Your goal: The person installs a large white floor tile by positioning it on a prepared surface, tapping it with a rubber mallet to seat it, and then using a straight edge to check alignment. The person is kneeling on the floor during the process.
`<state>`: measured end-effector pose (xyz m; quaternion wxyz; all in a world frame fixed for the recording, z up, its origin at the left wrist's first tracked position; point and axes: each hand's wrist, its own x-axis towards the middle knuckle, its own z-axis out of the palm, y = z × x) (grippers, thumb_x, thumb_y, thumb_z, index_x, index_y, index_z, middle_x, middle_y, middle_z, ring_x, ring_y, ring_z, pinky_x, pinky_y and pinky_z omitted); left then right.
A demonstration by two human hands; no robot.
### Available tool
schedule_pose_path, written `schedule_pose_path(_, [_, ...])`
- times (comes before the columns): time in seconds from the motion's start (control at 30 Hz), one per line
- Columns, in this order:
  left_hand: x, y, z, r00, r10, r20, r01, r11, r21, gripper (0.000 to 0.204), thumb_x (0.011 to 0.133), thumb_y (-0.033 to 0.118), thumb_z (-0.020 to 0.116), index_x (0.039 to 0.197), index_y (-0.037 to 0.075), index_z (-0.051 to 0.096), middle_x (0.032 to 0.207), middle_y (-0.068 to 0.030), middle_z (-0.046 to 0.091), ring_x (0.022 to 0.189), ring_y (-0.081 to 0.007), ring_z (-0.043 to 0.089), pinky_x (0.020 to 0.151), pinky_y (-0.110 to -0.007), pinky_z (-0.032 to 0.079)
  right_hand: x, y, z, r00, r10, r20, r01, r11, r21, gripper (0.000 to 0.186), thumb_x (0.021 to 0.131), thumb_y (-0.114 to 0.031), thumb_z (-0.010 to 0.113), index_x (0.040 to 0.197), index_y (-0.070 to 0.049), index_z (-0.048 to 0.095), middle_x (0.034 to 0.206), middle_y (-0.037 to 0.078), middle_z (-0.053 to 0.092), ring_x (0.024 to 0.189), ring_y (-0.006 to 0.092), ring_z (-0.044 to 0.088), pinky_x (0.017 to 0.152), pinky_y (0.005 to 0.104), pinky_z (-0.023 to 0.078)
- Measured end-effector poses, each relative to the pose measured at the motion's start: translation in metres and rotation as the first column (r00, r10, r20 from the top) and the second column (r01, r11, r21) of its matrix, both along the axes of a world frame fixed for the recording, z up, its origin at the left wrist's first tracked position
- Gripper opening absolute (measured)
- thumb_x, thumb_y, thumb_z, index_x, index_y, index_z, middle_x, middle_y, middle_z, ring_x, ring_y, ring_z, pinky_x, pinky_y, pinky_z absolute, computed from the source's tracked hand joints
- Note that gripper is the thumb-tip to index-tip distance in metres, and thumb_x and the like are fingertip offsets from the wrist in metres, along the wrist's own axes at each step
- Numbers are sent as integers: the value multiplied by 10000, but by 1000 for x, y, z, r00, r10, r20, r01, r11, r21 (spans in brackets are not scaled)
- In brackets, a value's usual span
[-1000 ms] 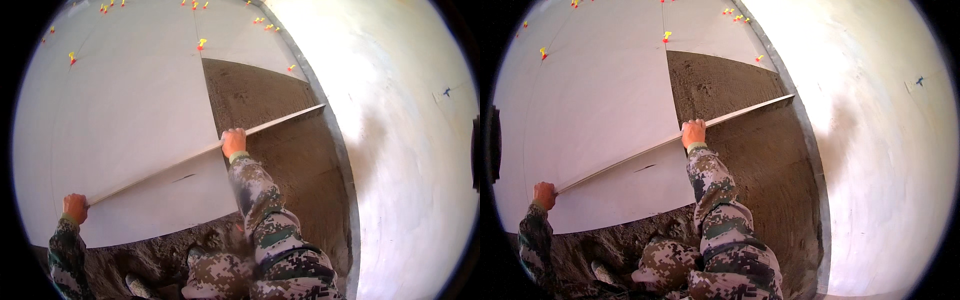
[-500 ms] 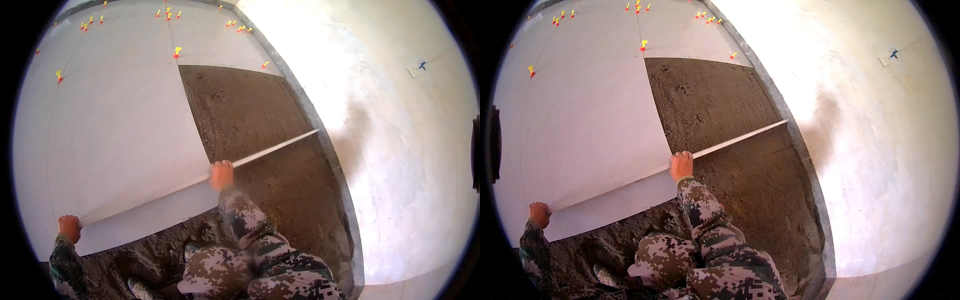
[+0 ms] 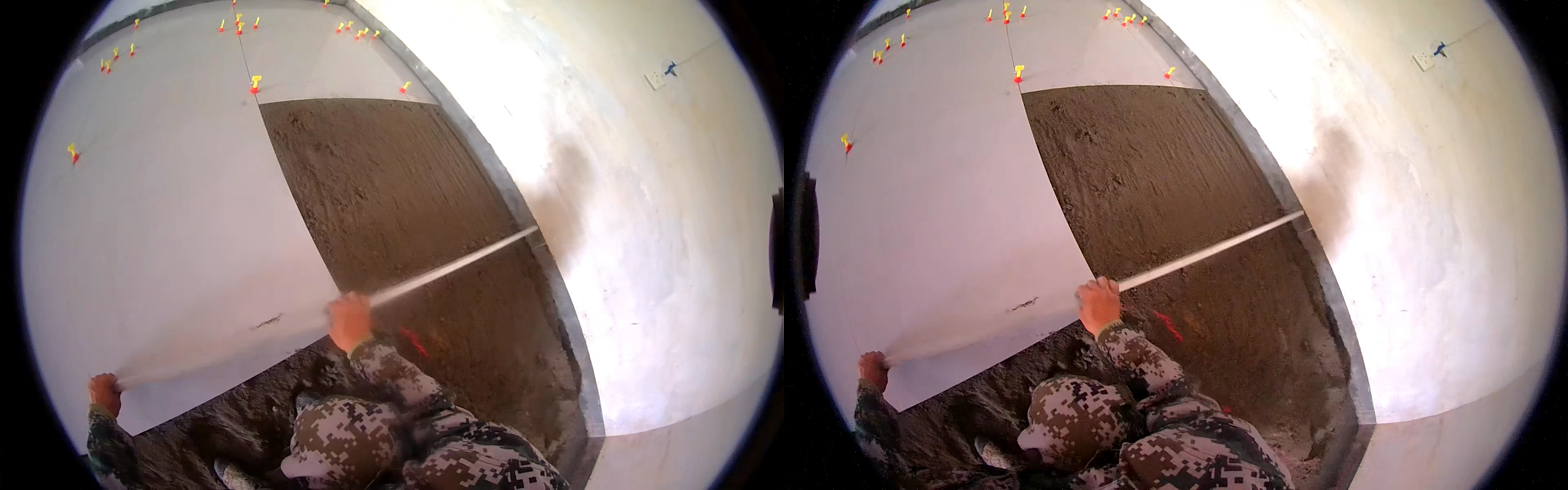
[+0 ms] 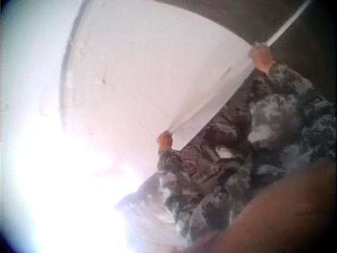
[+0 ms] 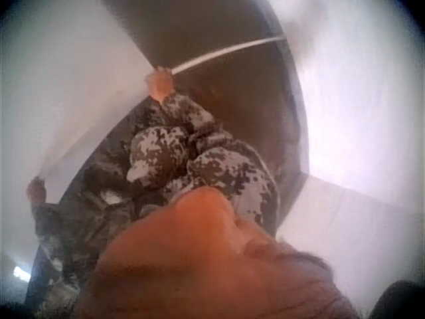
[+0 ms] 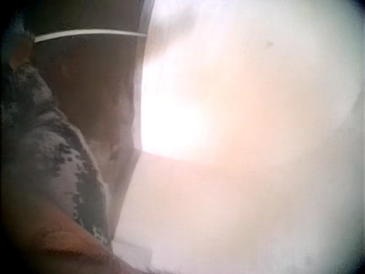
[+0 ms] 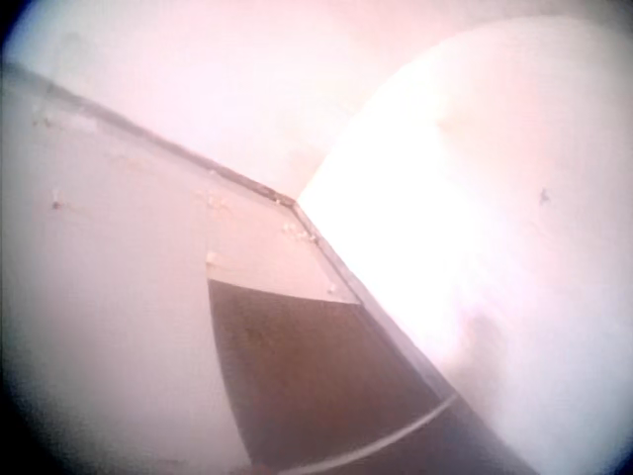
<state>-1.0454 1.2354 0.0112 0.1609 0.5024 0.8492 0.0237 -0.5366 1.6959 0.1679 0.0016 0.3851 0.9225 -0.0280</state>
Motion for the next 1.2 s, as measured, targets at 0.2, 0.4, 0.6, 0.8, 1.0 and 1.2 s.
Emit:
schedule_pose_path(0.2, [-19,-14,-22,999,-33,-3,33,994,100,136,719,87,710,757,62,581,811,-180,597,835,-432,568,721,-536,437,6,-24,6,999,-33,-3,32,993,-117,260,737,-127,770,986,-99,702,998,70,613,1089,295,509,956,466,367])
schedule_pose_path(0.4, [-19,-35,-23,999,9,45,-13,996,93,105,729,52,679,773,58,585,823,-189,596,863,-441,559,735,-544,422,-15,-13,9,994,37,-100,-36,999,9,177,698,-121,712,875,-125,702,907,66,645,992,301,550,882,459,400])
schedule_pose_path(0.6, [-2,-39,1,1000,2,29,-5,994,108,127,758,91,695,822,64,589,841,-191,584,860,-444,552,730,-551,417,-29,17,4,989,55,-136,-59,998,-19,116,777,-68,655,867,-105,717,907,68,634,1007,285,532,932,443,367])
schedule_pose_path(0.8, [4,-39,14,999,-36,9,35,992,122,162,750,80,719,838,70,583,842,-181,582,858,-448,548,719,-546,412,-8,13,3,986,23,-165,-29,999,-34,136,731,-63,684,852,-118,715,913,49,645,1016,272,539,939,438,369])
schedule_pose_path(1.0, [14,-32,22,1000,-24,-8,24,997,76,182,717,61,737,817,66,585,851,-183,594,858,-449,555,708,-543,411,14,8,17,988,32,-154,-32,999,5,122,746,-114,668,858,-131,715,898,39,659,993,271,556,916,436,381])
schedule_pose_path(1.2, [4,-26,32,996,-84,-41,81,995,-63,185,695,54,734,809,60,588,859,-184,607,856,-437,565,707,-521,413,26,3,21,990,28,-138,-22,999,47,126,739,-116,712,864,-131,712,910,53,647,1019,284,550,932,446,380])
